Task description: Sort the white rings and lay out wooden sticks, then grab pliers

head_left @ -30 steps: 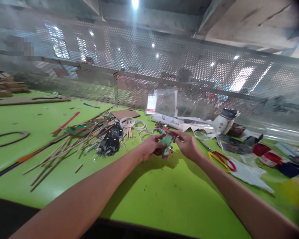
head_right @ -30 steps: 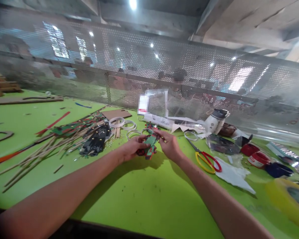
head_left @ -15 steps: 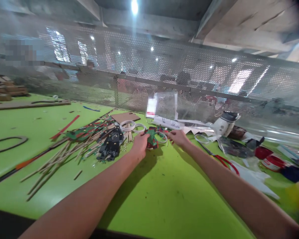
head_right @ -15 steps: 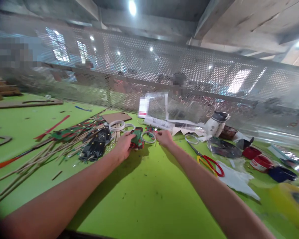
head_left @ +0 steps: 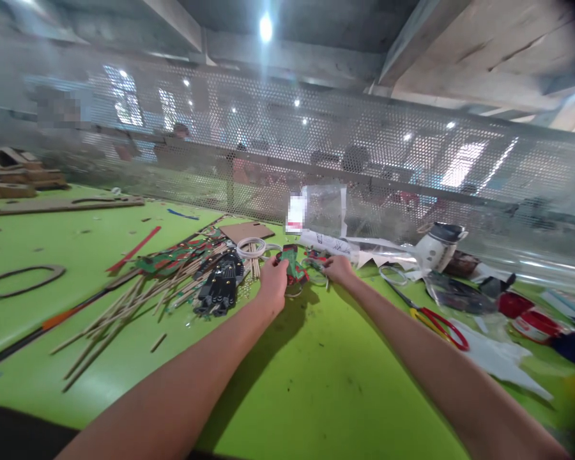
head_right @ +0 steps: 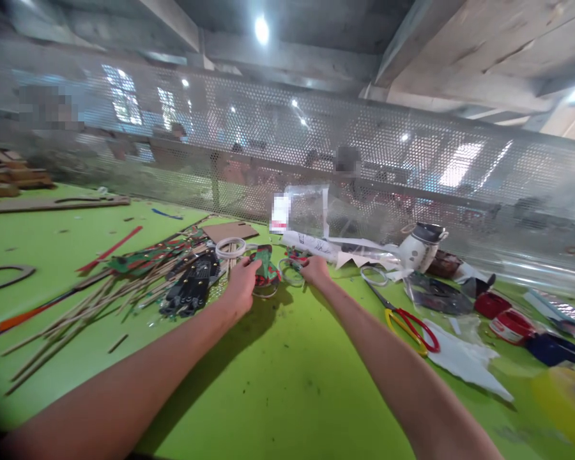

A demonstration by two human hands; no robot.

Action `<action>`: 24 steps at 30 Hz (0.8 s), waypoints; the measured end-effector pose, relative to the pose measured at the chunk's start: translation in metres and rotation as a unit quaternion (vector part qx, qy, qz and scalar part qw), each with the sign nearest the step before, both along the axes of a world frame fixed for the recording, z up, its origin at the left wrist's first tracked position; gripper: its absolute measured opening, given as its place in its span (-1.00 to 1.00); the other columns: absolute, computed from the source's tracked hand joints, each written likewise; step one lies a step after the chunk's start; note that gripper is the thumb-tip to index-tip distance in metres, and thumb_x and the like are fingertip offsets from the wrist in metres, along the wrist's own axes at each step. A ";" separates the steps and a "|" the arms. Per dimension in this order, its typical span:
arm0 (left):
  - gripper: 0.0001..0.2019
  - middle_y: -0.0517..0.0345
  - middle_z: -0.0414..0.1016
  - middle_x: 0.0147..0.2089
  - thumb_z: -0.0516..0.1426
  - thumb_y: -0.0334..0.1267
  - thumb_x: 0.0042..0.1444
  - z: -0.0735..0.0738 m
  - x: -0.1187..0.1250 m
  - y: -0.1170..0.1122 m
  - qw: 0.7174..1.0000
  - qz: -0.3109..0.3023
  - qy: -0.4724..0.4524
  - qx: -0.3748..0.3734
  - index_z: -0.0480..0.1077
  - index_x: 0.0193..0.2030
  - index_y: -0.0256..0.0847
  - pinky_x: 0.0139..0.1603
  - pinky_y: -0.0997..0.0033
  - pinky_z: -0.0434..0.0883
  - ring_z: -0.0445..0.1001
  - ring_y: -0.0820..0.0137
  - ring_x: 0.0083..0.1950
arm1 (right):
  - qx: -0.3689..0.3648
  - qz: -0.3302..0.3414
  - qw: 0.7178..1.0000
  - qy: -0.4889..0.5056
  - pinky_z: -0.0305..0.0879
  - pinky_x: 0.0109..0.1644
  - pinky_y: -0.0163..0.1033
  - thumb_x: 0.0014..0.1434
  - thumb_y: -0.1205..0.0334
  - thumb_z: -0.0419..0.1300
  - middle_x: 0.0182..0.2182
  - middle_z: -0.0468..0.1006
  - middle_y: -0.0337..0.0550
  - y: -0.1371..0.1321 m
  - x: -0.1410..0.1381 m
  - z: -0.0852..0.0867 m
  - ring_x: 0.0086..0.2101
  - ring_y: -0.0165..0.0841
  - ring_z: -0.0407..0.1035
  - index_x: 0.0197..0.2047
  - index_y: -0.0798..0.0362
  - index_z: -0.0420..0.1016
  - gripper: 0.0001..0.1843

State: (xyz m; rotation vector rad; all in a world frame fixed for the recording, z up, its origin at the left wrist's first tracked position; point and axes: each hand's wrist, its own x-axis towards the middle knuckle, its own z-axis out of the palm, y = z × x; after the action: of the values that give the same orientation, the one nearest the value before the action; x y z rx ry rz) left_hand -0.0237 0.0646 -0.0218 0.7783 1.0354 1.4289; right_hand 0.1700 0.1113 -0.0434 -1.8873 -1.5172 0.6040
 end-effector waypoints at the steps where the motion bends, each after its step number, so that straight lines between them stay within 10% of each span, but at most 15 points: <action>1: -0.84 0.32 0.34 -0.60 0.24 -0.28 -0.10 0.000 0.000 0.000 1.000 -0.001 0.002 -0.003 0.31 -0.43 -0.20 -0.51 0.47 0.35 0.36 0.48 -0.63 | -0.001 -0.006 1.000 0.022 0.50 -0.15 -0.13 0.32 0.18 0.21 -0.07 0.53 -0.09 0.000 0.004 0.001 -0.20 -0.30 0.49 0.02 0.11 0.46 -0.74; 10: -0.83 0.27 0.40 -0.59 0.22 -0.45 -0.07 -0.004 0.001 0.001 0.999 -0.023 0.036 -0.020 0.38 -0.30 -0.23 -0.55 0.52 0.35 0.39 0.47 -0.64 | 0.014 0.013 0.983 0.182 0.50 -0.27 -0.20 0.34 0.15 0.18 -0.15 0.54 -0.12 -0.027 0.016 0.012 -0.30 -0.36 0.48 0.01 0.12 0.45 -0.74; 24: -0.79 0.08 0.56 -0.43 0.16 -0.55 -0.08 0.012 0.011 -0.022 0.986 -0.158 -0.051 -0.012 0.47 -0.26 -0.32 -0.39 0.46 0.51 0.54 0.42 -0.47 | 0.088 0.019 0.992 0.088 0.47 -0.23 -0.21 0.30 0.22 0.23 -0.29 0.55 -0.21 -0.070 -0.039 0.021 -0.32 -0.38 0.48 -0.22 0.16 0.50 -0.85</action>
State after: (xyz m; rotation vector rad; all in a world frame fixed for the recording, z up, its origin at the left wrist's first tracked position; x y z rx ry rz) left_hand -0.0129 0.0431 -0.0095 0.8034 0.8081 1.1700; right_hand 0.1314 0.0413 -0.0220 -1.6324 -1.4451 0.6144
